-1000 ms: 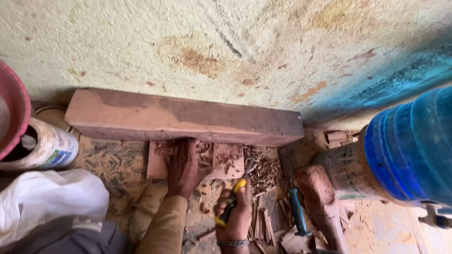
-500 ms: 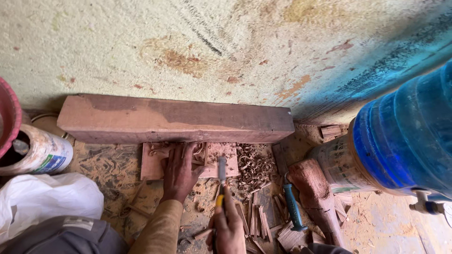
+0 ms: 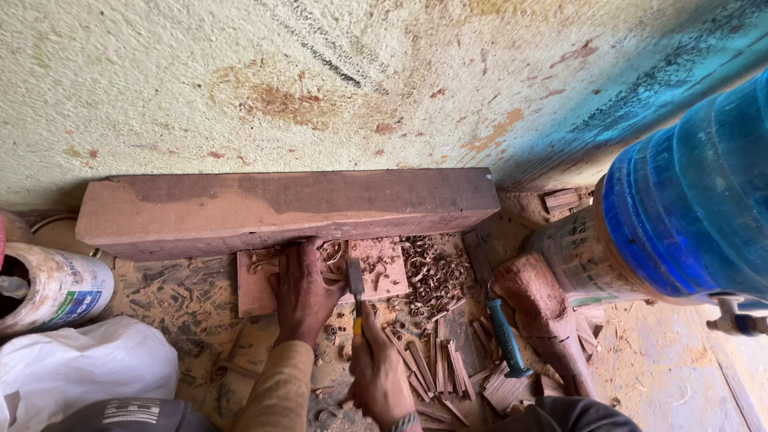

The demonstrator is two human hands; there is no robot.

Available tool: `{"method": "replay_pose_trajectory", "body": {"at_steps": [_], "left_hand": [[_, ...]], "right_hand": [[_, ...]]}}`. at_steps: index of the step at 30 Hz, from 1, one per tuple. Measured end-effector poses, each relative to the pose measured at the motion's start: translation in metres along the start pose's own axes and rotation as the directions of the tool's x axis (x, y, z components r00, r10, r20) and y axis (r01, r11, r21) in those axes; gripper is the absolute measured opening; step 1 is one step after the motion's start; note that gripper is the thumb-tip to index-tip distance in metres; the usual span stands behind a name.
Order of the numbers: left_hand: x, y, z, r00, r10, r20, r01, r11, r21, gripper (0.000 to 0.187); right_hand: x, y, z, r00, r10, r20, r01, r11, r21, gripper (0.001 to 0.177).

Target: The person uses a chisel and a wooden mallet to carve a rectangular wooden block resting on the floor. They repeatedly strike the chisel to remove wood shavings, occasionally pausing to clear debris from the work surface.

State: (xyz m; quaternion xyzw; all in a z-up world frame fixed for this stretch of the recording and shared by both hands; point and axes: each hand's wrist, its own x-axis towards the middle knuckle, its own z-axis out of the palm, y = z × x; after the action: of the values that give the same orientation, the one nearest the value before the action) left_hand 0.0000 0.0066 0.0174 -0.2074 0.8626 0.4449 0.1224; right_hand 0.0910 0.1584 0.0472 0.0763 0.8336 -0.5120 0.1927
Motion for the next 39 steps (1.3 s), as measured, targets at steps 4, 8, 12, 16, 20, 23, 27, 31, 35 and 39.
{"method": "replay_pose_trajectory", "body": {"at_steps": [4, 8, 12, 16, 20, 23, 27, 31, 35, 39], "left_hand": [[-0.004, 0.000, 0.002, 0.963, 0.204, -0.175, -0.190, 0.977, 0.095, 0.109], [-0.004, -0.001, -0.001, 0.956, 0.209, -0.205, -0.178, 0.971, 0.163, 0.104], [0.003, -0.018, 0.014, 0.943, 0.246, -0.226, -0.239, 0.969, 0.060, 0.104], [0.002, -0.016, 0.021, 0.947, 0.226, -0.229, -0.228, 0.974, 0.018, 0.071], [-0.012, 0.003, -0.009, 0.980, 0.135, -0.144, -0.119, 0.986, 0.118, 0.101], [-0.011, 0.006, -0.005, 0.974, 0.173, -0.149, -0.181, 0.983, -0.037, 0.105], [-0.004, -0.004, 0.008, 0.938, 0.273, -0.215, -0.231, 0.952, 0.199, 0.084], [-0.005, -0.025, 0.031, 0.802, 0.511, -0.310, -0.466, 0.859, 0.210, 0.052], [0.005, -0.039, 0.038, 0.663, 0.659, -0.355, -0.553, 0.751, 0.360, 0.048], [0.007, -0.046, 0.040, 0.639, 0.710, -0.294, -0.552, 0.691, 0.467, 0.053]], "right_hand": [[-0.004, -0.022, -0.003, 0.993, 0.116, -0.004, -0.116, 0.993, -0.008, 0.059], [-0.011, -0.020, 0.004, 0.999, -0.016, -0.041, 0.011, 0.994, -0.105, 0.059], [0.029, -0.025, 0.003, 0.997, -0.034, -0.067, 0.025, 0.992, -0.125, 0.055], [0.027, -0.017, 0.001, 0.994, 0.081, -0.068, -0.095, 0.963, -0.253, 0.060], [0.020, -0.007, 0.006, 0.998, -0.032, -0.058, 0.018, 0.973, -0.230, 0.053], [0.028, -0.016, -0.002, 0.996, 0.089, -0.013, -0.090, 0.992, -0.088, 0.056], [0.031, -0.021, -0.023, 0.984, 0.176, 0.028, -0.178, 0.982, 0.064, 0.056], [0.011, -0.010, -0.039, 0.991, 0.120, -0.054, -0.096, 0.941, 0.325, 0.061], [-0.014, -0.024, -0.050, 0.983, 0.174, -0.051, -0.144, 0.920, 0.364, 0.064], [-0.033, -0.025, -0.053, 0.990, 0.139, -0.028, -0.127, 0.957, 0.262, 0.062]]}}
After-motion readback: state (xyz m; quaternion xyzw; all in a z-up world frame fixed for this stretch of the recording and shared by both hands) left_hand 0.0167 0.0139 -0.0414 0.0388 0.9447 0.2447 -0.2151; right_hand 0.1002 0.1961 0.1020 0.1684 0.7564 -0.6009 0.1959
